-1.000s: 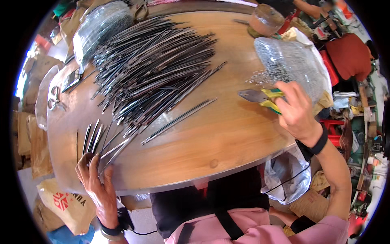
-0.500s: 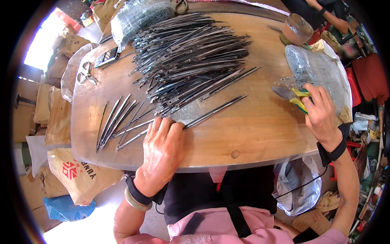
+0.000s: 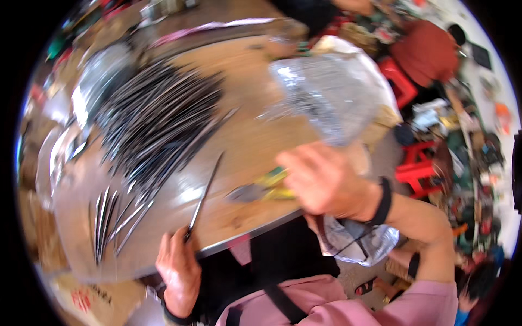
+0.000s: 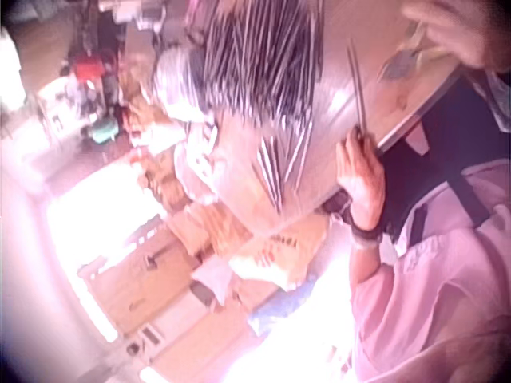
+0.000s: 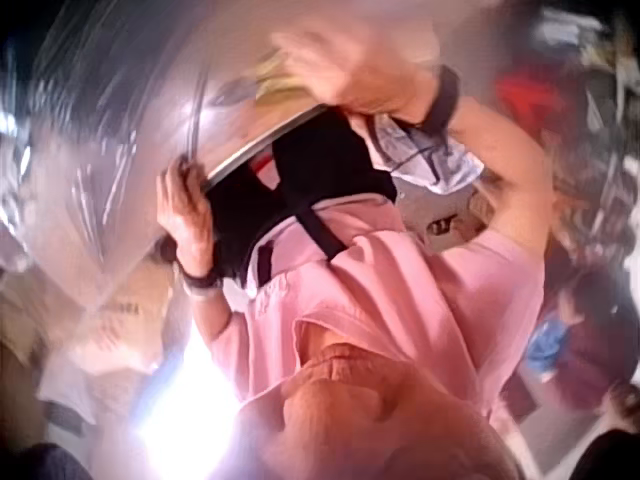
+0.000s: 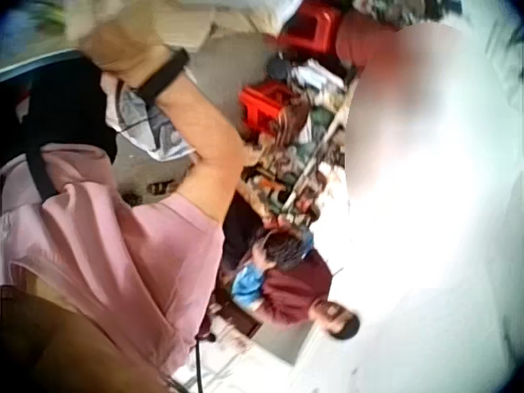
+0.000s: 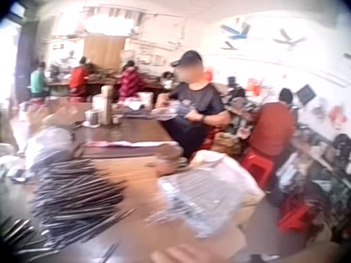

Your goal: The person picks up metal strips and a wire from a table, and uses pliers to wrap and secure the wire around the metal strips.

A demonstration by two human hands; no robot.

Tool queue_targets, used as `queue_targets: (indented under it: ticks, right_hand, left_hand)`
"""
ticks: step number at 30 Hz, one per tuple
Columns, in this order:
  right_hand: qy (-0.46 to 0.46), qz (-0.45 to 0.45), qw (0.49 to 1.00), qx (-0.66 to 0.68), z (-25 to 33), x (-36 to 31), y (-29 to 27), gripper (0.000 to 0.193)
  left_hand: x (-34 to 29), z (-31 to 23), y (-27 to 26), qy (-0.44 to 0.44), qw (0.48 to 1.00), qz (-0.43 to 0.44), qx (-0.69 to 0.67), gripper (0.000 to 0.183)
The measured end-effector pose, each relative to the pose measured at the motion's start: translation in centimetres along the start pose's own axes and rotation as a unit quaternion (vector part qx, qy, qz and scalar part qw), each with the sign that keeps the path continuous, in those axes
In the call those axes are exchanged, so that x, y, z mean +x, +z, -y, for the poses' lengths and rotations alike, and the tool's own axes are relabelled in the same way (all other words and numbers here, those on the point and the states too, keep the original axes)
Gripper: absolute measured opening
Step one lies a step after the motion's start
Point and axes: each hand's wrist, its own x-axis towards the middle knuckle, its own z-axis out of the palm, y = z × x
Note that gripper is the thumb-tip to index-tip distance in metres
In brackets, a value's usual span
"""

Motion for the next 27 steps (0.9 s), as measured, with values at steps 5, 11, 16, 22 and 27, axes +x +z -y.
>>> queue_targets:
  ticks: [5, 11, 16, 22, 27]
  right_hand:
    - [0.04, -0.048, 0.998, -0.015, -0.2, -0.5, -2.9, 0.015]
    - [0.109, -0.156, 0.98, -0.055, -2.6, -1.9, -3.0, 0.018]
    - [0.145, -0.183, 0.97, -0.061, -3.2, -2.2, -3.3, 0.019]
    - [0.18, -0.193, 0.964, -0.025, -1.7, -4.1, -4.5, 0.018]
    - [0.293, -0.21, 0.921, 0.149, 3.5, -4.9, -8.5, 0.016]
  left_hand:
    - [0.1, -0.3, 1.2, 0.016, 1.0, -0.005, -0.004, 0.02]
    - [0.1, -0.9, 1.0, 0.018, 1.0, -0.009, -0.008, 0.007]
    - [0.1, -0.8, 0.9, 0.021, 1.0, -0.006, -0.008, 0.006]
    - [0.4, -0.5, 0.9, 0.004, 1.0, 0.001, -0.024, 0.003]
    - [-0.4, 1.9, -1.0, -0.118, 0.986, -0.014, -0.115, 0.002]
